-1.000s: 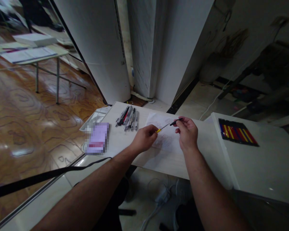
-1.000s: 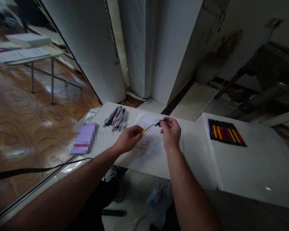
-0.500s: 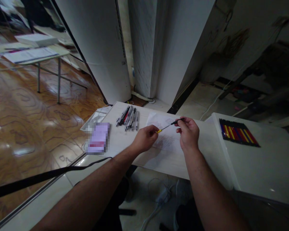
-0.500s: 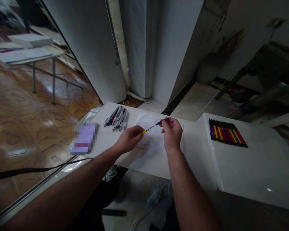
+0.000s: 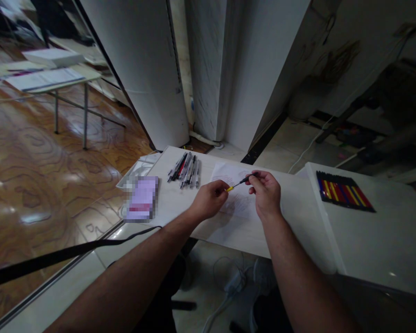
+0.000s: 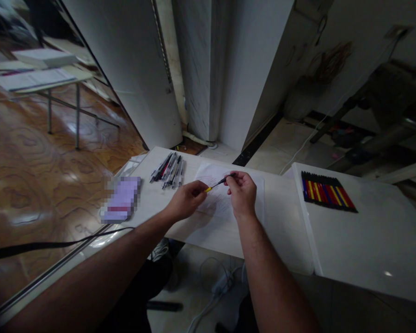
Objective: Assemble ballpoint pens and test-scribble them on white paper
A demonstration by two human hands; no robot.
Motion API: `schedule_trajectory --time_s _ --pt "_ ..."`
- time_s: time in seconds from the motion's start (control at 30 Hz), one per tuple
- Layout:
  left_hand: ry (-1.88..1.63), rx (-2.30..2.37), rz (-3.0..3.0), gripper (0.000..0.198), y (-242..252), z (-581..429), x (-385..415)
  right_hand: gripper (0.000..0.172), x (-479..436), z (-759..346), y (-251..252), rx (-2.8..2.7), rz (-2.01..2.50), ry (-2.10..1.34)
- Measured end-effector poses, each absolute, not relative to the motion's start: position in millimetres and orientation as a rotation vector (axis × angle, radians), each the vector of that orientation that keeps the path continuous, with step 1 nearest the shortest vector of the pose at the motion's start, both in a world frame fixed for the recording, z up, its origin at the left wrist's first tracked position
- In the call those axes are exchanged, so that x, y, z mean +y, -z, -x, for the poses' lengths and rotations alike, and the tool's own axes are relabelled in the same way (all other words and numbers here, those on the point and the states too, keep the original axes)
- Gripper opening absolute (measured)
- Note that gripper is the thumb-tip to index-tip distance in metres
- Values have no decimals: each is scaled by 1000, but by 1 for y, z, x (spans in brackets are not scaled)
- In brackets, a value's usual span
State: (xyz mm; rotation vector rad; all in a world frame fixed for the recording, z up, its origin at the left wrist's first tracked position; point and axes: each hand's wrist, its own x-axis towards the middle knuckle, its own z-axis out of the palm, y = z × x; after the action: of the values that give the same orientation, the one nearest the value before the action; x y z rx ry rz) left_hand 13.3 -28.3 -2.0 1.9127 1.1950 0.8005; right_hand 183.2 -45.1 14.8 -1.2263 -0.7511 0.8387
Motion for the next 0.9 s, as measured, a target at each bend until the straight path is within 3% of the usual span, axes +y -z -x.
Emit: schedule_trajectory --time_s 0.9 --pt "-823 1174 -1909 16 3 -12 -27 23 -49 -171 -8 -859 1243 -960"
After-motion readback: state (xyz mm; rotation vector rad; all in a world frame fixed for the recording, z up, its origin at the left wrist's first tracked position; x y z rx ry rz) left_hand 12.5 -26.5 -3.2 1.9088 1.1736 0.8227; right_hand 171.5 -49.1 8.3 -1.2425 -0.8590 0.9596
